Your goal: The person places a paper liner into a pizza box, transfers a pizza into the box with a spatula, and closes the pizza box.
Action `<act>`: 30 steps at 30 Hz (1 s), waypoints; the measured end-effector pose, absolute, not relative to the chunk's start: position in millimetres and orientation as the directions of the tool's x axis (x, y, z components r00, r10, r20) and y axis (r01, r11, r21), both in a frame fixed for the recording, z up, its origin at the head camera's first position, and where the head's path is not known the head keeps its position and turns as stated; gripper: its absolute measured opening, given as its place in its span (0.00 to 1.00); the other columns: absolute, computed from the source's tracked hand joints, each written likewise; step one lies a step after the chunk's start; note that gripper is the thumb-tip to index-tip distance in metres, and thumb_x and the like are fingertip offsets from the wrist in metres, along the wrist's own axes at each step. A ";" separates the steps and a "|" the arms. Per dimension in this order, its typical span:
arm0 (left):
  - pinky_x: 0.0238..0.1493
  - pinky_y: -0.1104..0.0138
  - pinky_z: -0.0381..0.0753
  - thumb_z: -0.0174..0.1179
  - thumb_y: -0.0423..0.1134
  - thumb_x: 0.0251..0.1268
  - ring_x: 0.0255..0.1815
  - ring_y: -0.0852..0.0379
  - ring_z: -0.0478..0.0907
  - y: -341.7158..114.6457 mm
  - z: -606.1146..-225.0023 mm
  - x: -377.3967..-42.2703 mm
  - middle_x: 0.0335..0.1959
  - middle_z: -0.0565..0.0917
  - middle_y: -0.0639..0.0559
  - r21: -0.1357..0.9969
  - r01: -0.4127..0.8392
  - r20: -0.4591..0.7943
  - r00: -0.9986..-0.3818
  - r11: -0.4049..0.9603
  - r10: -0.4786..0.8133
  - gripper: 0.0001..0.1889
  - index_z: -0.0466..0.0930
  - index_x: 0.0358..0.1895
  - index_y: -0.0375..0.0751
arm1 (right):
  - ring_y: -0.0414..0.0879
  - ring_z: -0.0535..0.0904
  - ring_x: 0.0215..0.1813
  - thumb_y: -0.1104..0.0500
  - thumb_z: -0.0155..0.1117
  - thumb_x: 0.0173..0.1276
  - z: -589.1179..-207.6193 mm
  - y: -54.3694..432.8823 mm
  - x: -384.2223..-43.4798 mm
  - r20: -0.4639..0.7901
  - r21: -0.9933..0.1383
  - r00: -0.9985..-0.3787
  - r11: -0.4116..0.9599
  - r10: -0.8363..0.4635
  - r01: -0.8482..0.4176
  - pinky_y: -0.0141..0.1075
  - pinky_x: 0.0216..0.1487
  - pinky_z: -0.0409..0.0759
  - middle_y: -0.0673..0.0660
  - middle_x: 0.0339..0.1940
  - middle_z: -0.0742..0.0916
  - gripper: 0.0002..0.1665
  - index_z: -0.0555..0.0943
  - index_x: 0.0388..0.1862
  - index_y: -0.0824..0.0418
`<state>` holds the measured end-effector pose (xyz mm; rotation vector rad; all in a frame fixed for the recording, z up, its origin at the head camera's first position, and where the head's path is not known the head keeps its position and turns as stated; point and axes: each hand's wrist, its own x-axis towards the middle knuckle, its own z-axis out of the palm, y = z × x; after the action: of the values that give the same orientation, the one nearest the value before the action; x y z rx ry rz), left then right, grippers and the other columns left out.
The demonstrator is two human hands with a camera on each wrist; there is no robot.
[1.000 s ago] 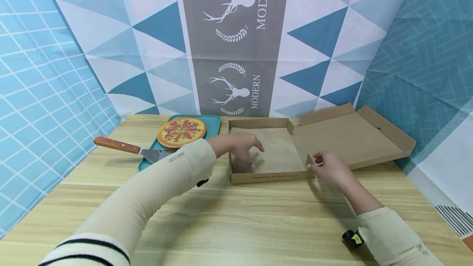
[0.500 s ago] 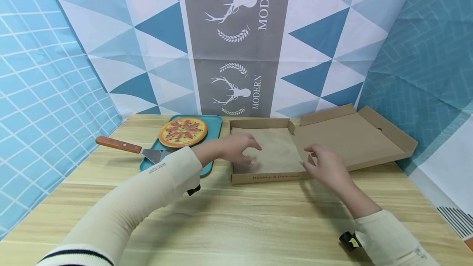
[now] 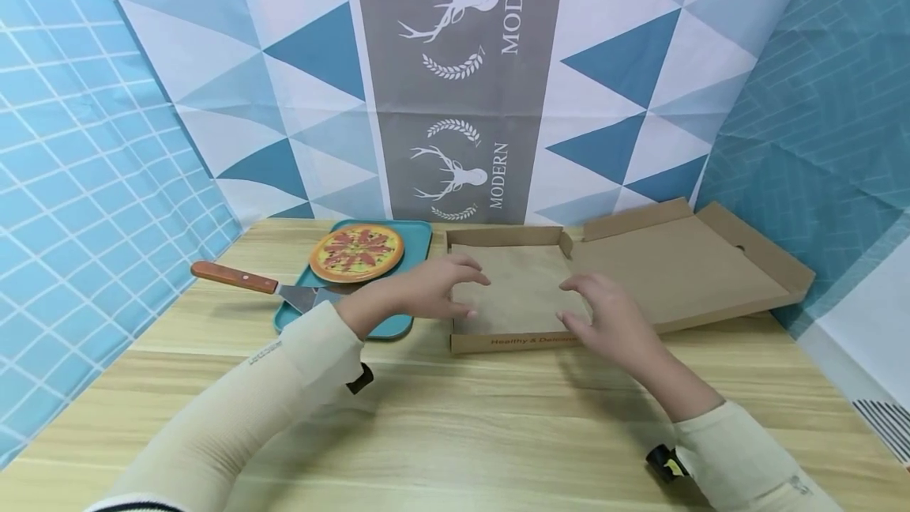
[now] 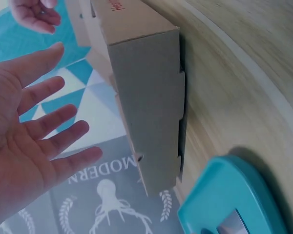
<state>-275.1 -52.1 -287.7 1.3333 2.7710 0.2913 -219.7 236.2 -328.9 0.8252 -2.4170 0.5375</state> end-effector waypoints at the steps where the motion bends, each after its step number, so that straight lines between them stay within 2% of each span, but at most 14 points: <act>1: 0.66 0.60 0.67 0.66 0.43 0.64 0.64 0.49 0.70 -55.8 -286.7 -273.1 0.62 0.75 0.45 0.194 0.766 0.043 -0.631 0.613 0.775 0.24 0.77 0.62 0.40 | 0.51 0.80 0.37 0.66 0.76 0.52 -329.5 235.2 -220.6 0.604 -0.176 -0.653 0.723 -0.457 -0.668 0.53 0.42 0.80 0.64 0.45 0.84 0.23 0.81 0.47 0.69; 3: 0.66 0.60 0.68 0.66 0.43 0.64 0.64 0.49 0.70 -63.1 -285.3 -268.7 0.62 0.75 0.44 0.192 0.762 0.061 -0.638 0.619 0.767 0.25 0.77 0.62 0.39 | 0.53 0.81 0.38 0.66 0.76 0.50 -331.0 232.9 -222.3 0.626 -0.141 -0.611 0.700 -0.484 -0.700 0.53 0.42 0.79 0.64 0.45 0.84 0.23 0.81 0.46 0.69; 5: 0.65 0.59 0.68 0.67 0.43 0.63 0.63 0.49 0.70 -70.0 -285.0 -265.2 0.61 0.75 0.44 0.189 0.762 0.079 -0.640 0.619 0.764 0.25 0.77 0.61 0.39 | 0.61 0.79 0.47 0.66 0.77 0.49 -332.3 230.5 -222.8 0.639 -0.113 -0.580 0.684 -0.505 -0.721 0.55 0.45 0.78 0.65 0.45 0.84 0.24 0.80 0.46 0.69; 10: 0.62 0.60 0.72 0.67 0.44 0.62 0.61 0.49 0.72 -86.3 -285.0 -257.3 0.59 0.76 0.44 0.167 0.765 0.111 -0.641 0.622 0.759 0.25 0.77 0.61 0.38 | 0.62 0.78 0.50 0.66 0.77 0.48 -332.9 224.7 -223.8 0.648 -0.061 -0.520 0.642 -0.557 -0.765 0.57 0.49 0.75 0.65 0.47 0.83 0.25 0.81 0.46 0.69; 13: 0.61 0.58 0.73 0.68 0.44 0.62 0.60 0.48 0.73 -95.7 -284.3 -253.3 0.59 0.76 0.44 0.154 0.751 0.116 -0.659 0.642 0.743 0.25 0.77 0.61 0.38 | 0.62 0.78 0.51 0.63 0.75 0.53 -333.1 221.0 -225.5 0.647 -0.042 -0.489 0.613 -0.585 -0.789 0.57 0.50 0.75 0.65 0.49 0.83 0.22 0.81 0.47 0.69; 15: 0.61 0.58 0.73 0.68 0.44 0.62 0.60 0.48 0.73 -101.7 -283.7 -251.0 0.59 0.76 0.45 0.146 0.743 0.124 -0.669 0.653 0.733 0.25 0.78 0.60 0.39 | 0.61 0.78 0.52 0.57 0.72 0.61 -333.0 218.7 -226.4 0.643 -0.033 -0.474 0.596 -0.602 -0.802 0.57 0.50 0.76 0.65 0.49 0.82 0.20 0.81 0.48 0.68; 18: 0.59 0.59 0.74 0.69 0.44 0.61 0.59 0.50 0.73 -111.2 -283.3 -247.5 0.57 0.77 0.46 0.138 0.726 0.137 -0.688 0.674 0.713 0.25 0.78 0.60 0.40 | 0.61 0.78 0.53 0.54 0.70 0.64 -331.3 214.7 -228.0 0.634 -0.027 -0.458 0.574 -0.623 -0.818 0.56 0.50 0.76 0.65 0.51 0.82 0.21 0.80 0.49 0.68; 20: 0.59 0.59 0.74 0.69 0.44 0.61 0.59 0.50 0.73 -118.3 -284.0 -246.2 0.58 0.77 0.46 0.143 0.714 0.144 -0.700 0.685 0.699 0.25 0.78 0.60 0.41 | 0.60 0.77 0.54 0.56 0.72 0.62 -329.3 211.5 -229.0 0.629 -0.030 -0.453 0.563 -0.632 -0.826 0.56 0.51 0.76 0.65 0.52 0.82 0.22 0.80 0.50 0.68; 22: 0.59 0.58 0.75 0.69 0.44 0.61 0.60 0.50 0.73 -125.8 -285.0 -244.9 0.58 0.76 0.46 0.159 0.701 0.147 -0.713 0.696 0.685 0.25 0.78 0.60 0.41 | 0.60 0.77 0.55 0.61 0.75 0.56 -326.8 207.9 -230.3 0.623 -0.030 -0.450 0.555 -0.640 -0.831 0.55 0.52 0.76 0.65 0.53 0.82 0.24 0.80 0.50 0.68; 30: 0.61 0.55 0.74 0.70 0.43 0.60 0.62 0.48 0.72 -156.8 -289.9 -239.4 0.59 0.77 0.46 0.200 0.649 0.169 -0.760 0.734 0.627 0.24 0.79 0.59 0.40 | 0.59 0.75 0.56 0.65 0.78 0.49 -320.7 191.2 -234.4 0.614 0.005 -0.392 0.500 -0.685 -0.866 0.53 0.54 0.74 0.65 0.52 0.81 0.27 0.79 0.48 0.68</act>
<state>-239.4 -156.8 -289.9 1.1100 3.0083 0.4023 -234.4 191.2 -320.7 1.2684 -2.1931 0.4292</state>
